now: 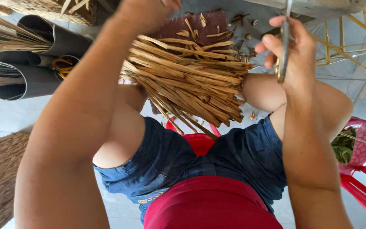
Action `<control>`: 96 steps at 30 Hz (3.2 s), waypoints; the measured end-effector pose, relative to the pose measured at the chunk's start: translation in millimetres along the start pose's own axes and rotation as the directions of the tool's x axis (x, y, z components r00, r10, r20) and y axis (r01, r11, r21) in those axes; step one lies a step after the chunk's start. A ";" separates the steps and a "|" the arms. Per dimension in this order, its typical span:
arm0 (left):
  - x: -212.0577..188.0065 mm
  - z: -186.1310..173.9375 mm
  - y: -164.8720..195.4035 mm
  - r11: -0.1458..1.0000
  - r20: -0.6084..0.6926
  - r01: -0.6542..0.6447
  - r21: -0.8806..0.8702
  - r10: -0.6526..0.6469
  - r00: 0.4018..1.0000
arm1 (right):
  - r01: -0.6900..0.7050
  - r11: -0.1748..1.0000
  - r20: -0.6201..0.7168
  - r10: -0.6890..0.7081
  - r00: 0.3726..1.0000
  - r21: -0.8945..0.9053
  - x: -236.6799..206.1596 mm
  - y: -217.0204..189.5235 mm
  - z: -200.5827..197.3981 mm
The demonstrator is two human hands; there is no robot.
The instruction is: The person repeatedly picks up dried plant stems and trims them with shears, holding each stem in the left hand and cutting with the right. Trimmed pieces accumulate on the lap and floor while the person continues the repetitive trimming cycle.
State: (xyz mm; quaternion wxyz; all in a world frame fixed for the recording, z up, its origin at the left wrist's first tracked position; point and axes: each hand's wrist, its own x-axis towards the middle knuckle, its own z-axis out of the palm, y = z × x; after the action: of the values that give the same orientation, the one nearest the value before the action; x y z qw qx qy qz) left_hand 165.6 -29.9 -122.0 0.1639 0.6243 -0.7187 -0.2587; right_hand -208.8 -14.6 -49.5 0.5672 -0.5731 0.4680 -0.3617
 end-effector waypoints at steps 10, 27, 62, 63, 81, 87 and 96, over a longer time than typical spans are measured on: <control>15.8 113.2 41.9 0.860 0.268 -0.121 0.496 -0.019 0.963 | 0.060 0.960 -0.101 -0.034 0.994 0.273 -30.9 -6.6 -37.5; -33.8 -13.4 224.6 0.865 0.261 0.061 -0.498 0.083 0.962 | 0.268 0.830 -0.317 -0.117 0.941 0.489 -38.0 -26.0 -42.8; -49.1 -19.6 254.5 0.169 -0.113 -0.127 -0.977 0.089 0.990 | 0.232 0.967 -0.030 -0.236 0.971 -0.105 -75.2 -53.4 5.9; -48.9 -19.7 254.2 0.177 -0.115 -0.129 -0.976 0.084 0.990 | 0.226 0.960 -0.032 -0.234 0.972 -0.163 -76.1 -54.6 5.3; -43.6 0.2 262.3 0.283 -0.026 -0.042 -0.958 0.060 0.998 | 0.077 0.990 -0.197 -0.053 0.979 0.114 -87.1 -26.8 6.4; -42.7 2.7 269.9 0.249 -0.113 -0.140 -0.958 0.119 0.986 | 0.271 0.904 -0.204 -0.211 0.956 0.331 -84.1 -21.5 3.1; -63.1 18.6 285.7 0.500 0.152 0.015 -0.866 0.233 0.961 | 0.360 0.767 -0.413 -0.136 0.901 0.531 -78.9 -37.5 -27.1</control>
State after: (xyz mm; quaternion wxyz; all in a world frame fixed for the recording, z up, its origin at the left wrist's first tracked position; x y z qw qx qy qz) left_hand -66.4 59.9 33.1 0.3765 0.3756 -0.5478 -0.6459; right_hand -253.4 48.6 -0.7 0.5715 -0.3495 0.3423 -0.6588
